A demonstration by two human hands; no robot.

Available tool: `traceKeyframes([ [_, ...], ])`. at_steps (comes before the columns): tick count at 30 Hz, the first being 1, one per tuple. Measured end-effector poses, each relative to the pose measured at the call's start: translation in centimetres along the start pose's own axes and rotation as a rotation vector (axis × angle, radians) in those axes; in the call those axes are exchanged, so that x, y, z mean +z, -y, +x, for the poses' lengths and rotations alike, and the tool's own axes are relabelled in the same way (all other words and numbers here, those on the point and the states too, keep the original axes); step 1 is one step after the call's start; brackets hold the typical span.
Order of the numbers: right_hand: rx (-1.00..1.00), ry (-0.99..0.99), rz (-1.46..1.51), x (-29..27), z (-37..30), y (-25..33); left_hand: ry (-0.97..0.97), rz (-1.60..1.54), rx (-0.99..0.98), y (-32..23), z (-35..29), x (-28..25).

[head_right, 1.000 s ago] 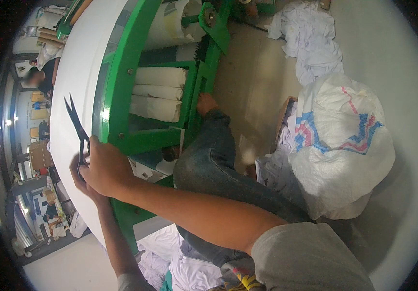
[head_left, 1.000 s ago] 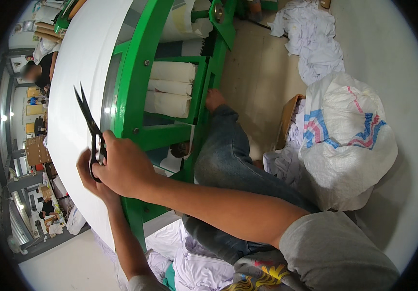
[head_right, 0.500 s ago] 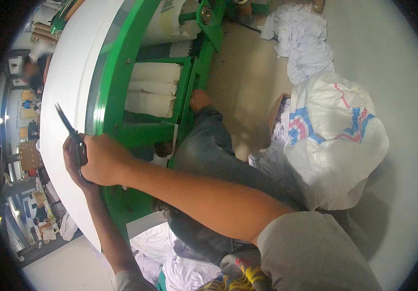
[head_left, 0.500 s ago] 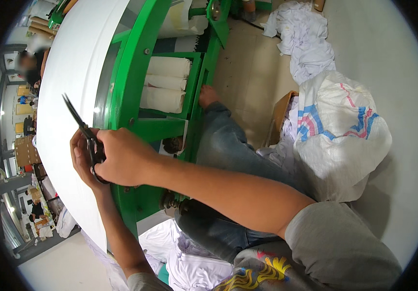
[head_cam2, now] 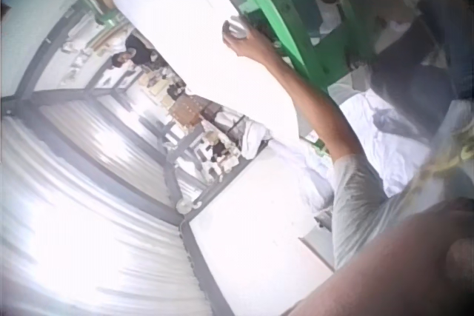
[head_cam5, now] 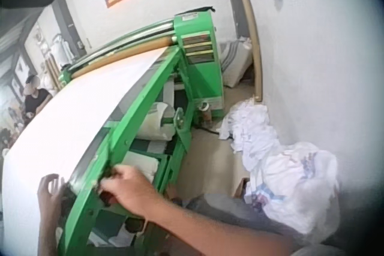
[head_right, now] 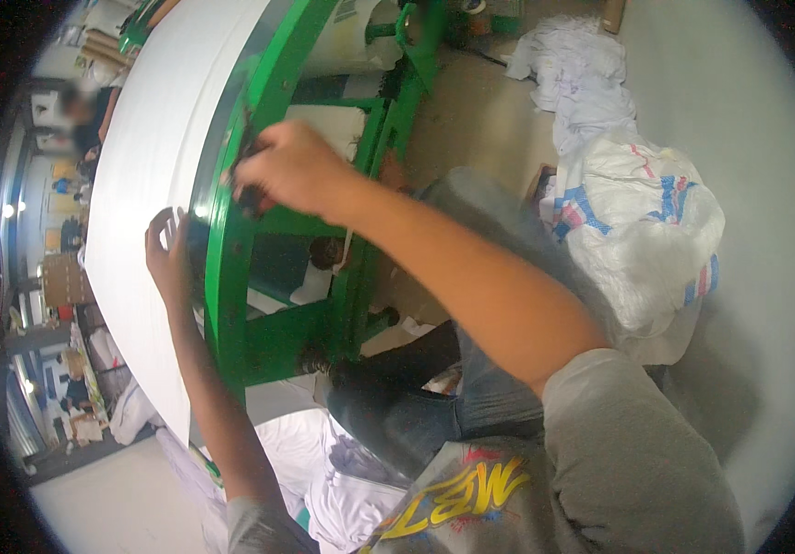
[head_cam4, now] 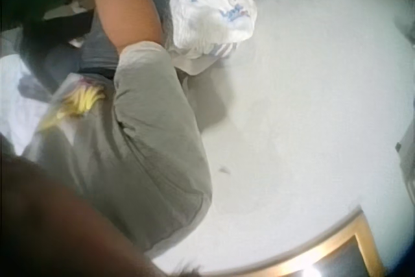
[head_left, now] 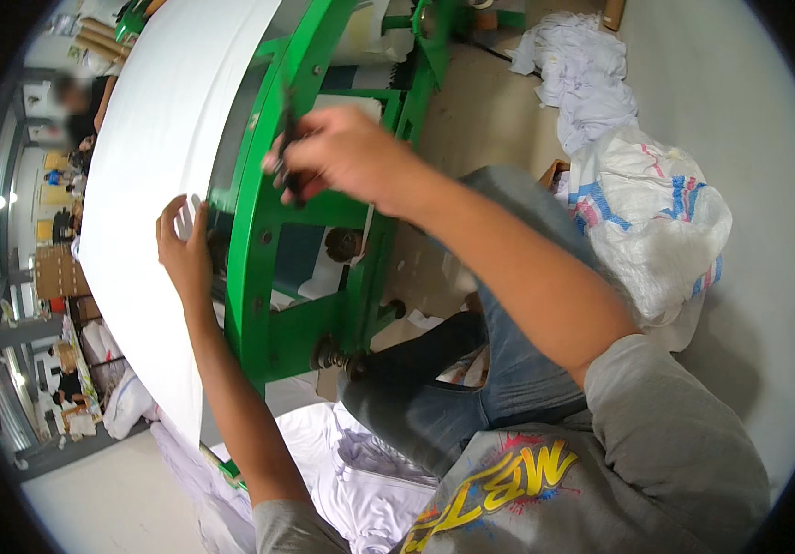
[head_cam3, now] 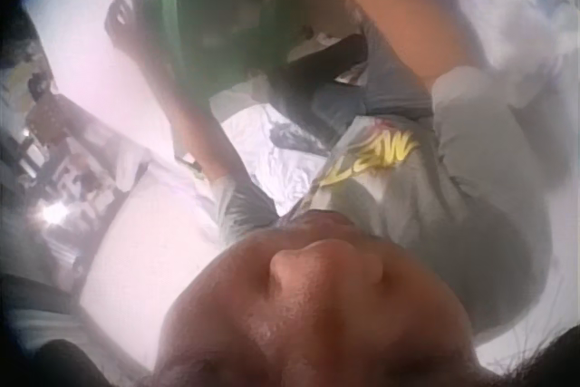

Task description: The person adjusts a large white fabric sheet on a printing machine, uses scissors to cut the fabric, and manipulates a crank or handle on the side of the green machine.

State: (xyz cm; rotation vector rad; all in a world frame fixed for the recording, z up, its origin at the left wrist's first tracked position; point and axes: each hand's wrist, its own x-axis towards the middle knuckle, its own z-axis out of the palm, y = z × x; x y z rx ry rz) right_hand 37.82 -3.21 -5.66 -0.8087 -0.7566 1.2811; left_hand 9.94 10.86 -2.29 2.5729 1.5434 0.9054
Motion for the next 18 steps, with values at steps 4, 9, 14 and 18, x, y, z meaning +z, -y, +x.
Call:
traceKeyframes([
  [4, -0.001, -0.211, 0.053, -4.3, -1.9, 1.2, 0.006, -0.054, 0.026, 1.6, 1.5, 1.0],
  [9, 0.017, -0.519, 0.08, -7.3, -6.0, -5.7, 0.006, 0.006, 0.068, 2.7, 1.0, 0.3],
  [14, 0.26, -0.545, -0.558, -13.5, -5.3, -22.5, -0.023, -0.031, 0.021, 2.5, 1.7, 1.7],
  [18, 0.334, -0.398, -0.677, -9.7, -5.5, -21.9, -0.015, 0.047, 0.054, 2.1, 0.8, 2.0],
])
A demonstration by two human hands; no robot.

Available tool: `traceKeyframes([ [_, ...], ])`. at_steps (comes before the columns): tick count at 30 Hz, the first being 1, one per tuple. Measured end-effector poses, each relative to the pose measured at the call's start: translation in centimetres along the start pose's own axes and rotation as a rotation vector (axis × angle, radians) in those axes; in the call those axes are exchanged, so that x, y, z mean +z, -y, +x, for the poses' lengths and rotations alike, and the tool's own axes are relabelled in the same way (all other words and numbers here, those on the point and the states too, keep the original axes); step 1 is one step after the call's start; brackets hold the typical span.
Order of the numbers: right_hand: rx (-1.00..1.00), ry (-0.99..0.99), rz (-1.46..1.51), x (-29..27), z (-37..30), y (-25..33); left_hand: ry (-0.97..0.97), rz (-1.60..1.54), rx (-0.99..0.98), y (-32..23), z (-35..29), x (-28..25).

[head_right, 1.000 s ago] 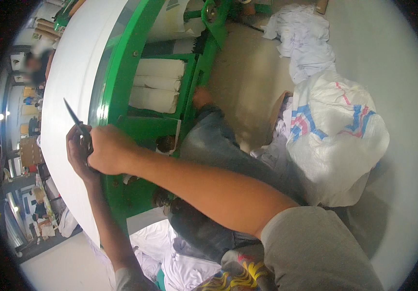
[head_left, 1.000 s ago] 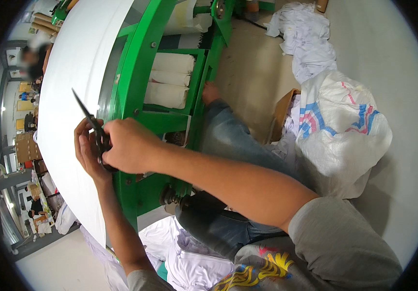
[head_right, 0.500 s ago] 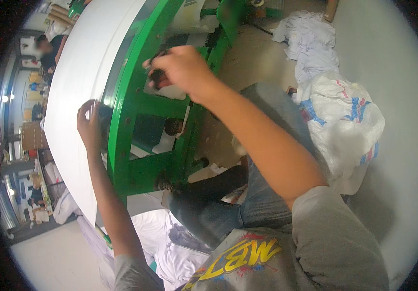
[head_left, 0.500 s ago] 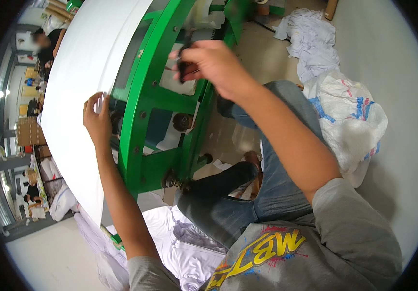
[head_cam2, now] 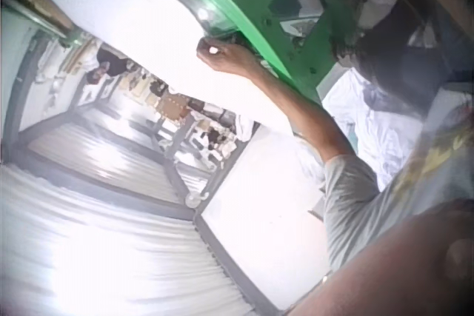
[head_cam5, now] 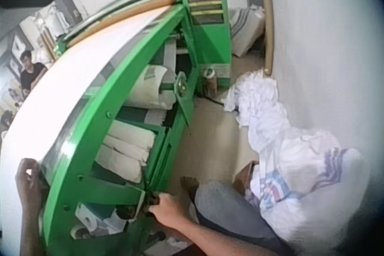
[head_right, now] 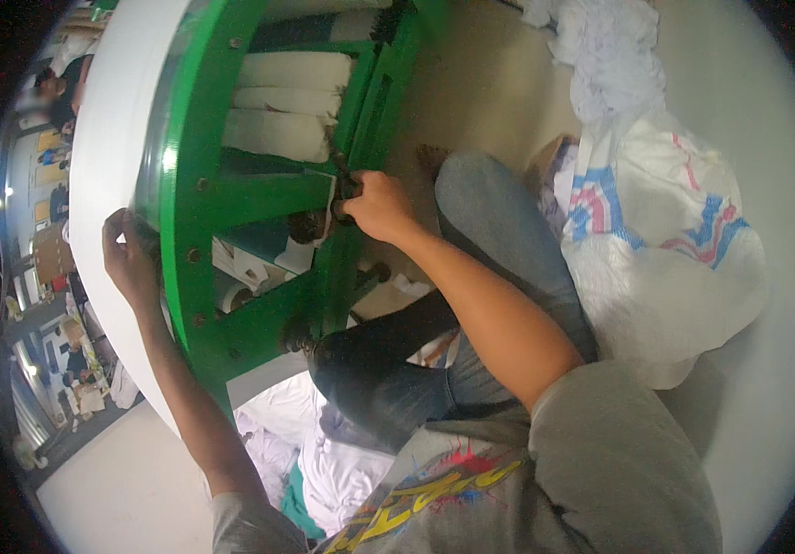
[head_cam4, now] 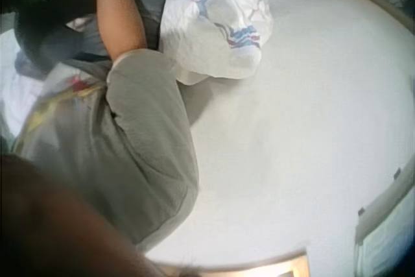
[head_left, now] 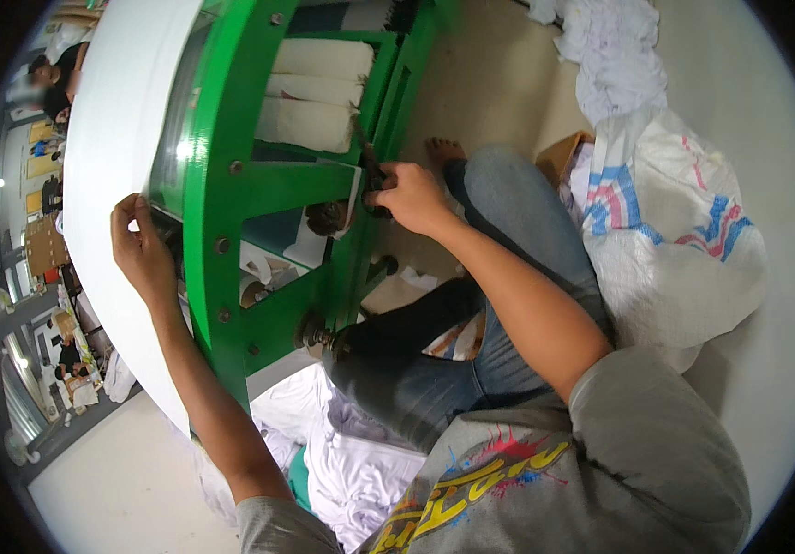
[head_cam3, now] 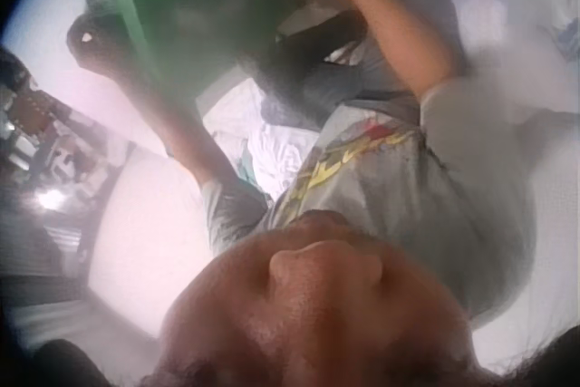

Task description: The person adjusts a large white fabric sheet on a printing machine, uses scissors to cut the fabric, and manipulates a crank or handle on the side of the green machine.

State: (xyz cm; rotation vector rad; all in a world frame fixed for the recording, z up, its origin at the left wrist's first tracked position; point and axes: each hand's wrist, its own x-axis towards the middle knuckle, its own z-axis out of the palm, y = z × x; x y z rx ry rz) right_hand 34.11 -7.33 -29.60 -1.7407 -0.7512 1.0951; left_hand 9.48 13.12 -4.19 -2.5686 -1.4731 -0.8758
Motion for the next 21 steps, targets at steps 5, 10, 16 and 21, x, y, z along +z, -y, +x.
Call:
traceKeyframes([
  [5, 0.061, 0.127, -0.283, -1.1, -1.1, 0.7, 0.065, 0.077, 0.097, -0.9, 0.5, 0.0],
  [10, 0.057, 0.184, -0.364, -0.9, -1.6, 0.5, 0.062, 0.061, 0.087, -0.2, 0.7, -0.1],
  [16, 0.058, 0.19, -0.416, -1.3, -2.1, 0.0, 0.062, 0.152, 0.118, -1.1, 1.2, -0.3],
  [21, 0.075, 0.26, -0.511, -2.4, -2.1, -0.4, 0.07, 0.085, 0.038, -1.7, 0.5, -0.6],
])
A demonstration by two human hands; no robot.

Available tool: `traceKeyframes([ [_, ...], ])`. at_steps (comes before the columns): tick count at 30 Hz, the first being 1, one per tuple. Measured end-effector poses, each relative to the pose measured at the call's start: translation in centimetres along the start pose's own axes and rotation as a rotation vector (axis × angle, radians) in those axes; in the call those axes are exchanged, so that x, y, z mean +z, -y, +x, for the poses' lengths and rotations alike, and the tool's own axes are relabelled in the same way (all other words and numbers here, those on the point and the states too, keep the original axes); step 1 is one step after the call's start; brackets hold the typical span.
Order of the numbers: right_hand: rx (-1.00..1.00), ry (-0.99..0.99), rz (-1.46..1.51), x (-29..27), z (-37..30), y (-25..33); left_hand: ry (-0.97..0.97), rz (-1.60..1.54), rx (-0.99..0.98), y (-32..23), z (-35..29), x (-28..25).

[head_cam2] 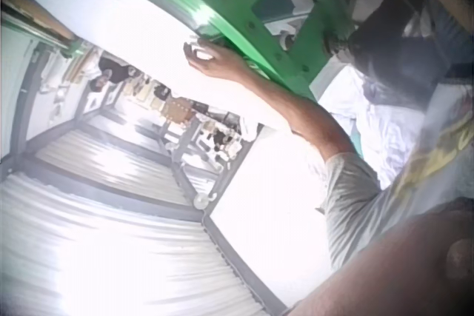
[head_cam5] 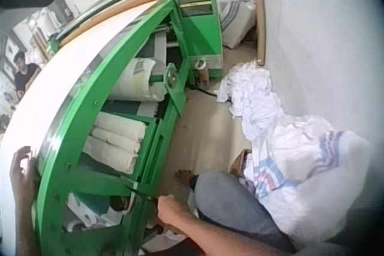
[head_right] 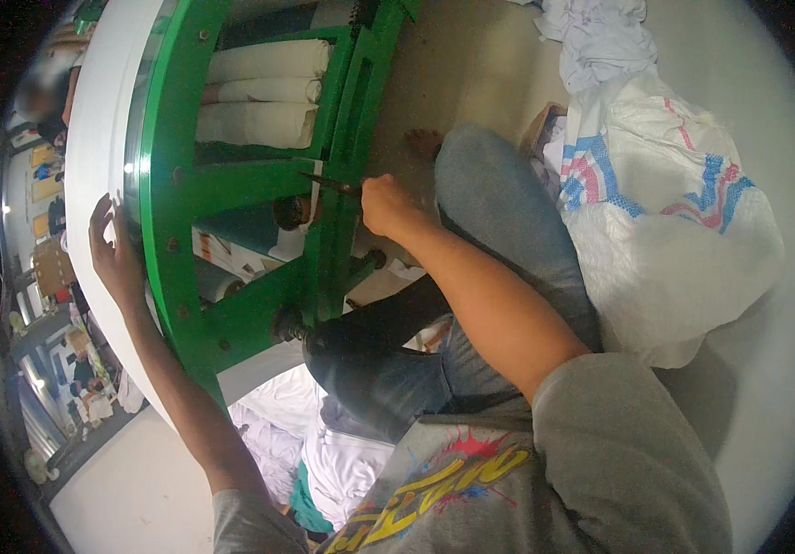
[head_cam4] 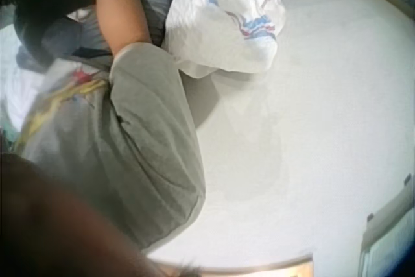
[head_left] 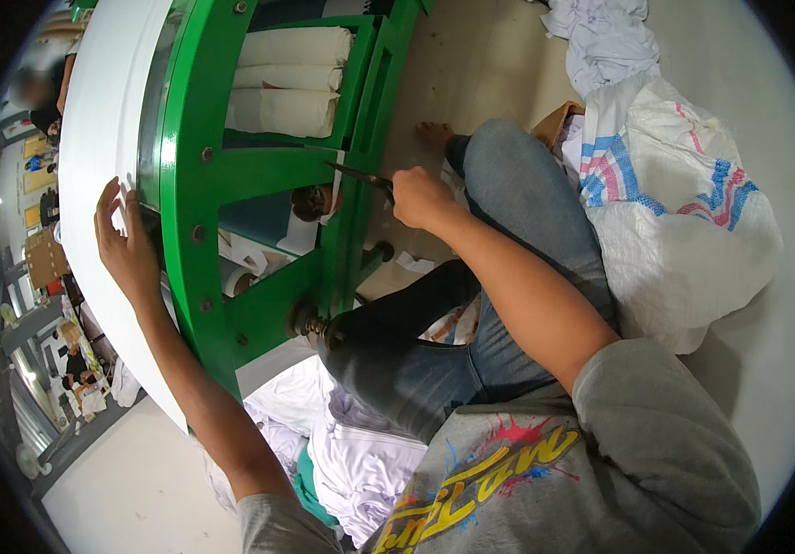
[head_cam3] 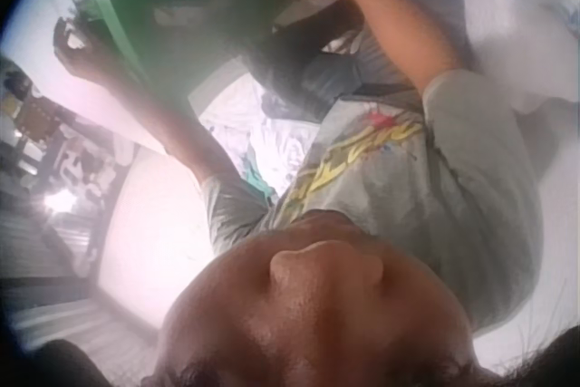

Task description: The person adjusts a large white fabric sheet on a printing machine, uses scissors to cut the fabric, and manipulates a crank or handle on the side of the green machine.

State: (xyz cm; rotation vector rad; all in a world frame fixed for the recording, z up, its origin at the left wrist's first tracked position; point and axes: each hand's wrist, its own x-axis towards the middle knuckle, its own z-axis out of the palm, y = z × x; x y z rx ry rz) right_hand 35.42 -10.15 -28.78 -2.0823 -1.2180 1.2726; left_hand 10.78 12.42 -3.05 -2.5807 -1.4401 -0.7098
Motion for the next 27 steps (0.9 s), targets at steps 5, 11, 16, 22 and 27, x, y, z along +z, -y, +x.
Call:
traceKeyframes([
  [5, -0.008, 0.001, -0.099, 1.3, 0.1, -0.7, -0.048, -0.003, 0.028, 3.4, 0.4, -0.1],
  [11, -0.017, 0.238, -0.353, 2.2, 1.0, -1.6, 0.077, -0.142, -0.22, 4.9, 0.6, -0.1],
  [16, -0.015, 0.403, -0.532, 2.0, 0.7, -1.2, 0.128, -0.182, -0.232, 4.8, 0.5, -0.2],
  [22, 0.038, 0.437, -0.548, 2.8, 1.1, -1.4, 0.139, -0.166, -0.196, 5.3, 0.3, 0.4],
  [27, 0.041, 0.444, -0.579, 2.9, 1.7, -2.1, 0.159, -0.128, -0.191, 5.2, 0.4, 1.2],
])
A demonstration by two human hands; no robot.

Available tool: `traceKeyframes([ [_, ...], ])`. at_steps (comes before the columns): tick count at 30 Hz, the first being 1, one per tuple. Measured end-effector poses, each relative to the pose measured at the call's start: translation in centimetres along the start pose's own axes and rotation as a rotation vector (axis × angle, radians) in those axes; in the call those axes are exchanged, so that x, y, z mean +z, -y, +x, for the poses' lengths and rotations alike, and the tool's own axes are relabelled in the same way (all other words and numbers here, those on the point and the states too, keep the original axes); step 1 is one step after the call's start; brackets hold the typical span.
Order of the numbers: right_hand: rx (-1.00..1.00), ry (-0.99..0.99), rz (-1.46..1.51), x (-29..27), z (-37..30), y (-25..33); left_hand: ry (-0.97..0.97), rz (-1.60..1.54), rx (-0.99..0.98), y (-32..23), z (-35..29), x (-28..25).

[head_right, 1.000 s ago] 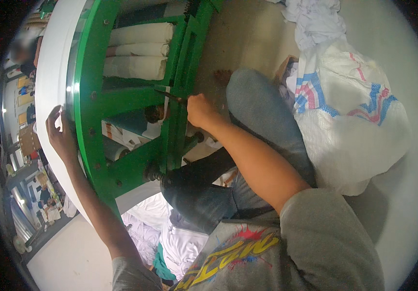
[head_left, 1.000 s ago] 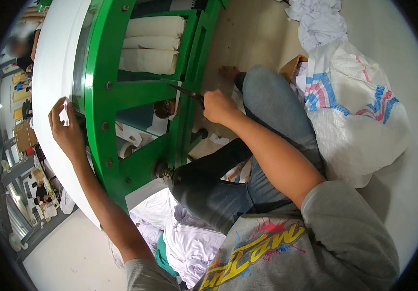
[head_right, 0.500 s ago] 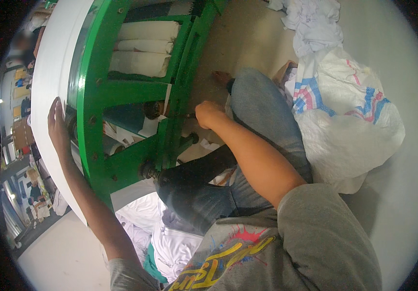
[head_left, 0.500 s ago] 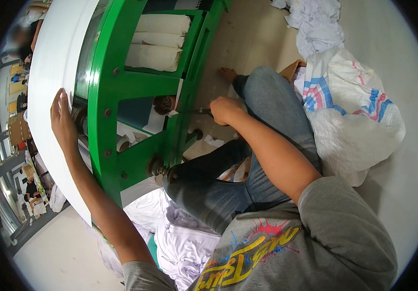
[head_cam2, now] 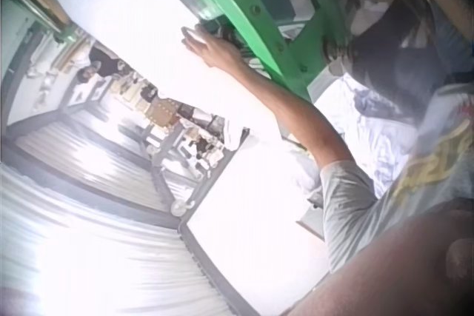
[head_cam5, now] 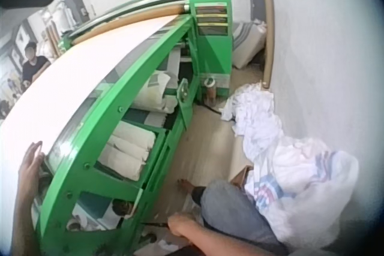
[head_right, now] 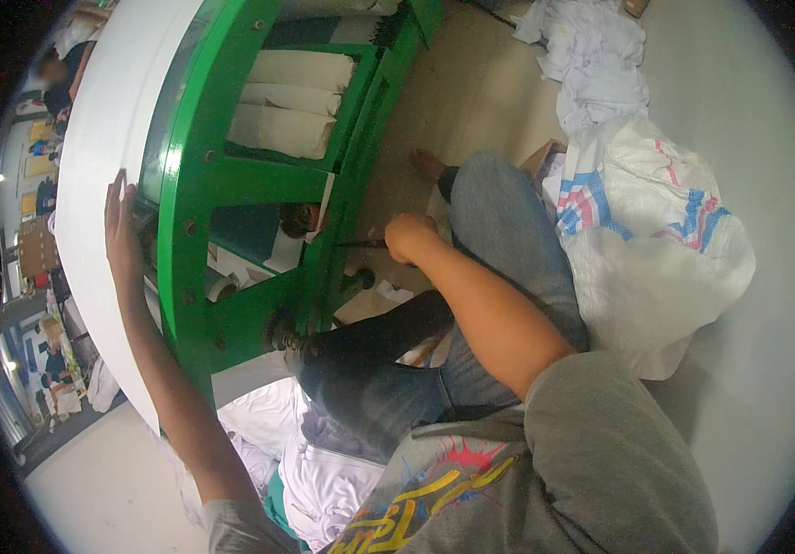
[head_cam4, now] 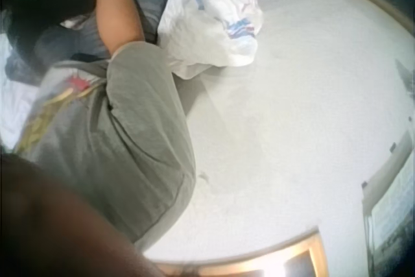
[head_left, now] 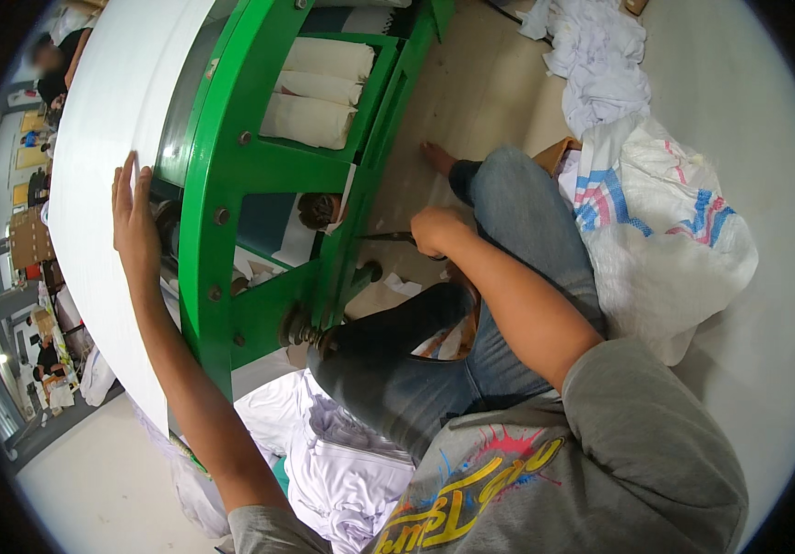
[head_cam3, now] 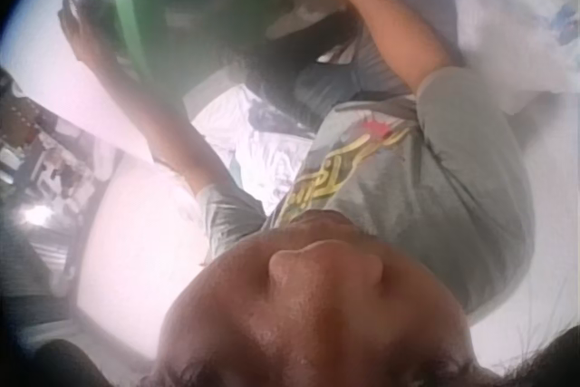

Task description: The person adjusts a large white fabric sheet on a printing machine, uses scissors to cut the fabric, and manipulates a crank or handle on the side of the green machine.

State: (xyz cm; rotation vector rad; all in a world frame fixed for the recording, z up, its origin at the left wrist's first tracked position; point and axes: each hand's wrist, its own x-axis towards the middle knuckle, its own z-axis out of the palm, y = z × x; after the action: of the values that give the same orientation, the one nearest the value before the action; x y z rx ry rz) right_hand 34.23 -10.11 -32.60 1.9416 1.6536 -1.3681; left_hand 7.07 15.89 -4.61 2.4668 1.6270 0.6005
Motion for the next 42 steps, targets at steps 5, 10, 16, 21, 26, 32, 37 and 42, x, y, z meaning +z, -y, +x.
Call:
traceKeyframes([
  [5, 0.03, 0.015, 0.006, 0.6, 0.8, 0.3, -0.005, -0.054, -0.025, -1.8, -0.5, 0.3],
  [10, -0.014, 0.049, 0.003, 1.2, 1.8, 0.3, 0.061, 0.075, 0.013, -0.3, -0.1, -0.1],
  [16, -0.01, -0.018, 0.06, 1.5, 1.3, 0.2, 0.061, 0.038, 0.034, -1.5, 0.0, -0.1],
  [21, -0.073, -0.032, 0.027, 2.1, 1.8, 0.2, 0.049, 0.001, 0.018, -1.6, -0.8, -0.5],
  [26, -0.144, -0.045, -0.05, 1.9, 1.8, -0.7, 0.002, -0.005, 0.134, -0.6, -0.2, 0.3],
  [32, -0.217, -0.028, -0.11, 2.5, 3.6, -2.3, 0.058, -0.154, 0.096, -3.1, -0.7, -1.1],
  [37, -0.253, -0.059, -0.1, 2.3, 3.2, -2.0, 0.033, -0.091, 0.088, -4.0, -1.4, -1.4],
  [42, -0.218, -0.081, -0.113, 4.2, 5.5, -3.5, 0.025, -0.04, 0.12, -3.7, -0.5, -0.9],
])
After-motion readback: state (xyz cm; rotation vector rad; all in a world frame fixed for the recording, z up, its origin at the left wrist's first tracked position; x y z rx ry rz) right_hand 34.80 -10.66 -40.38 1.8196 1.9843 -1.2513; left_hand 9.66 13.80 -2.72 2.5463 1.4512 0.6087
